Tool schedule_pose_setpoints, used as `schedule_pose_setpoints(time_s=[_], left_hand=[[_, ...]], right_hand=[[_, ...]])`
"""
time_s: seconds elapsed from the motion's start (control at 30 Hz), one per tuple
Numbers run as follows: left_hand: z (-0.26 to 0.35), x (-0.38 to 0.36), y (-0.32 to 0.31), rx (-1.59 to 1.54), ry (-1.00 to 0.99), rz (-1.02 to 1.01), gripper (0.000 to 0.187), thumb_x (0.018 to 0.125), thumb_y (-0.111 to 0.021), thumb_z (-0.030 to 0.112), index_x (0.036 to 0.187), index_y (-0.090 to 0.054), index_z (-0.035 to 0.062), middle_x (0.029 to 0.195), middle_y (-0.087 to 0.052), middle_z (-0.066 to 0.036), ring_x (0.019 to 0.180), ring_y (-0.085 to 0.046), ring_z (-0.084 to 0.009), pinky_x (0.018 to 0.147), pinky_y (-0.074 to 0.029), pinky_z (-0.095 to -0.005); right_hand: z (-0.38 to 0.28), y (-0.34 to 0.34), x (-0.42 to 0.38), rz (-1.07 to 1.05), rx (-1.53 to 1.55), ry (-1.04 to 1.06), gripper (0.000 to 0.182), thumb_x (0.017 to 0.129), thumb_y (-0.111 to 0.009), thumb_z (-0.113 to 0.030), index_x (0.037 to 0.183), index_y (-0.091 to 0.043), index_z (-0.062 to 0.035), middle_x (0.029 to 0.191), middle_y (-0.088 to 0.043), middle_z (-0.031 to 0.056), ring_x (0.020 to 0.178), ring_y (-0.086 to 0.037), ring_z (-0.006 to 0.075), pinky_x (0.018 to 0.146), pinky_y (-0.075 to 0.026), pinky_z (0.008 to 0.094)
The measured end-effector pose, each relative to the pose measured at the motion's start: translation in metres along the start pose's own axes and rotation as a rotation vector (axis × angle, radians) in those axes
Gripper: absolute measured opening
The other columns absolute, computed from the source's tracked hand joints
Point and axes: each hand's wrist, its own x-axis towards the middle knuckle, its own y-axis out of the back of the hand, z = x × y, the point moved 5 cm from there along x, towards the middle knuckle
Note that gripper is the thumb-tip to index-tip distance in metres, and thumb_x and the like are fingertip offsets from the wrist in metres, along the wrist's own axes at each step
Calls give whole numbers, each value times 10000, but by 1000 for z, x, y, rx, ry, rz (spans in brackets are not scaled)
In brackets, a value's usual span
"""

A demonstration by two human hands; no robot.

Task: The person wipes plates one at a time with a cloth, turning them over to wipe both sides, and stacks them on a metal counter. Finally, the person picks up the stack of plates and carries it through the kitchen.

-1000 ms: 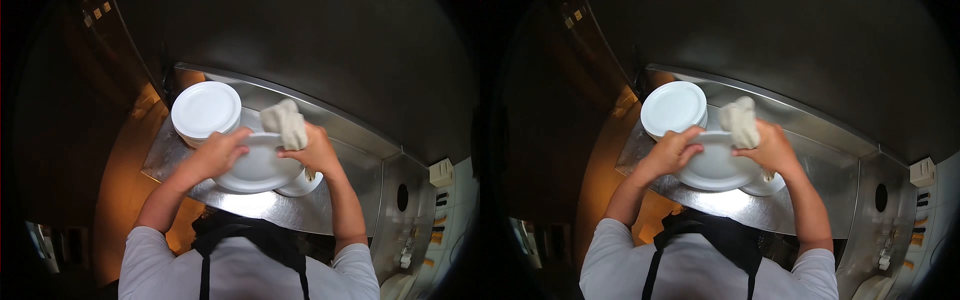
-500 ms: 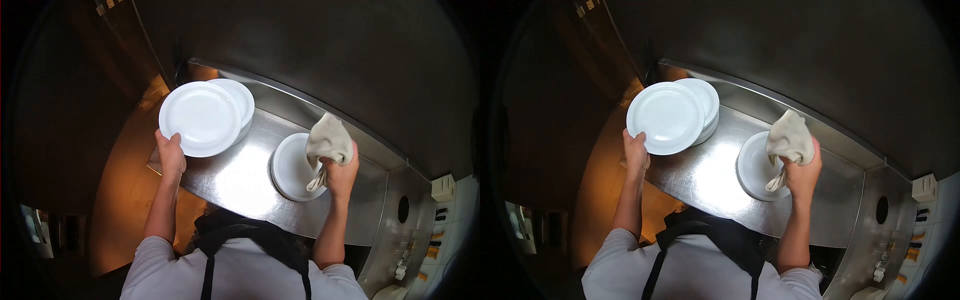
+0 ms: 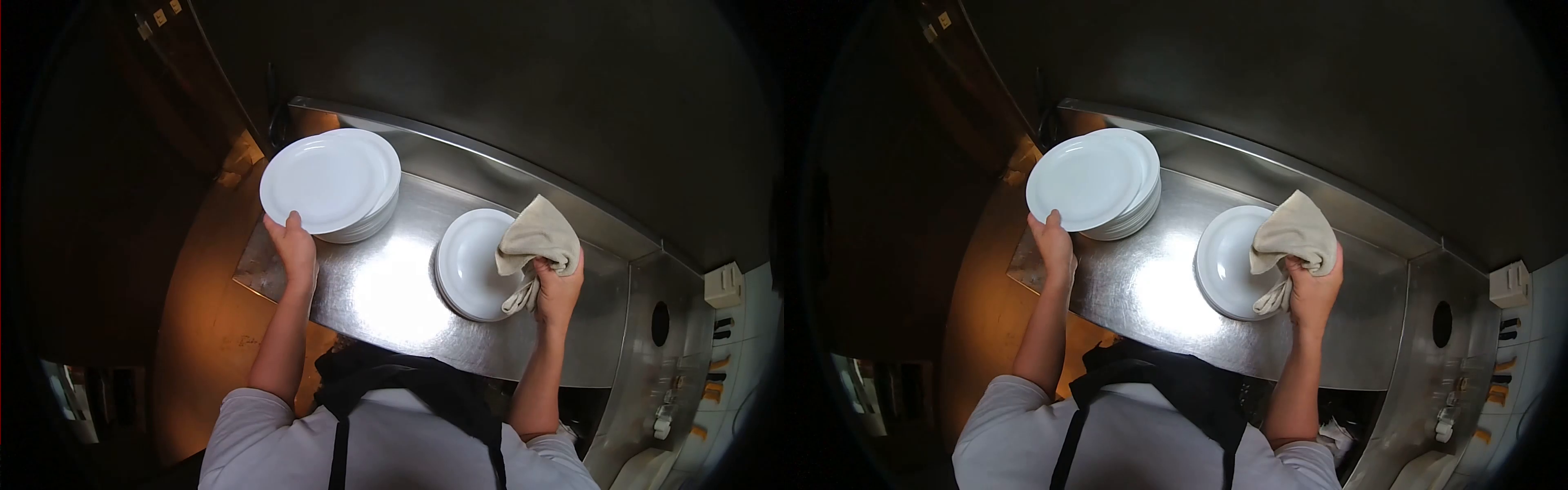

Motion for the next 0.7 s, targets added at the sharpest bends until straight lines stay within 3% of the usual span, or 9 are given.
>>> schedule_pose_setpoints(time_s=[0.17, 0.27, 0.37, 0.43, 0.47, 0.5, 0.53, 0.6, 0.7], left_hand=[[-16, 10, -16, 116, -28, -80, 593, 976, -489, 72, 1499, -255, -80, 1508, -382, -247, 1393, -404, -322, 1163, -292, -369], [-22, 13, -17, 266, -84, -42, 628, 975, -492, 61, 1515, -212, -95, 1554, -307, -260, 1451, -320, -333, 1195, -243, -386], [38, -57, -33, 227, -572, -78, 706, 951, -535, 43, 1556, -182, -47, 1544, -328, -254, 1450, -329, -330, 1201, -237, -433], [25, -109, -46, 235, -697, -486, 808, 899, -626, 37, 1555, -164, -52, 1576, -267, -250, 1473, -278, -357, 1204, -234, -464], [-4, -134, -54, 361, -608, -729, 935, 845, -738, 93, 1554, -148, -60, 1583, -241, -252, 1487, -239, -380, 1211, -224, -460], [-35, -166, -64, 469, -422, -869, 1040, 798, -821, 181, 1542, -146, -86, 1575, -253, -279, 1489, -226, -420, 1217, -211, -479], [-43, -190, -78, 674, -362, -968, 1183, 744, -873, 323, 1543, -110, -100, 1572, -220, -334, 1495, -193, -452, 1220, -196, -500], [-74, -215, -91, 734, -167, -1062, 1327, 690, -879, 484, 1534, -55, -124, 1556, -180, -397, 1494, -151, -492, 1220, -185, -526], [-77, -213, -101, 706, -210, -1045, 1301, 688, -879, 480, 1522, -93, -135, 1554, -189, -396, 1486, -165, -505, 1216, -183, -537]], right_hand=[[4, 3, -1, 31, 11, -18, 565, 798, -820, -33, 1296, -555, 5, 1166, -663, 74, 1052, -613, 153, 945, -483, 296], [8, 5, 0, 42, -175, -3, 574, 794, -812, -19, 1305, -551, 3, 1175, -663, 78, 1057, -618, 157, 942, -486, 300], [25, 7, 9, 100, -402, 21, 639, 780, -814, -50, 1355, -540, -11, 1245, -649, 155, 1126, -630, 234, 978, -488, 347], [58, -6, 17, 8, -722, 63, 683, 779, -815, -111, 1395, -528, -37, 1311, -610, 216, 1201, -602, 310, 1022, -465, 395], [76, -15, 23, -38, -877, 91, 706, 779, -816, -141, 1414, -522, -50, 1343, -590, 247, 1239, -587, 349, 1045, -453, 419], [93, -33, 23, -137, -1053, 228, 710, 788, -807, -189, 1430, -522, -86, 1377, -556, 270, 1274, -552, 381, 1071, -428, 443], [104, -53, 16, -238, -1228, 368, 715, 797, -798, -237, 1446, -521, -121, 1410, -522, 293, 1308, -516, 414, 1097, -402, 467], [91, -80, -1, -504, -979, 244, 655, 822, -774, -274, 1428, -553, -158, 1396, -550, 268, 1340, -493, 415, 1122, -390, 451], [75, -74, -41, -860, -727, 189, 549, 840, -761, -230, 1370, -617, -236, 1368, -583, 236, 1356, -486, 392, 1127, -383, 458]])
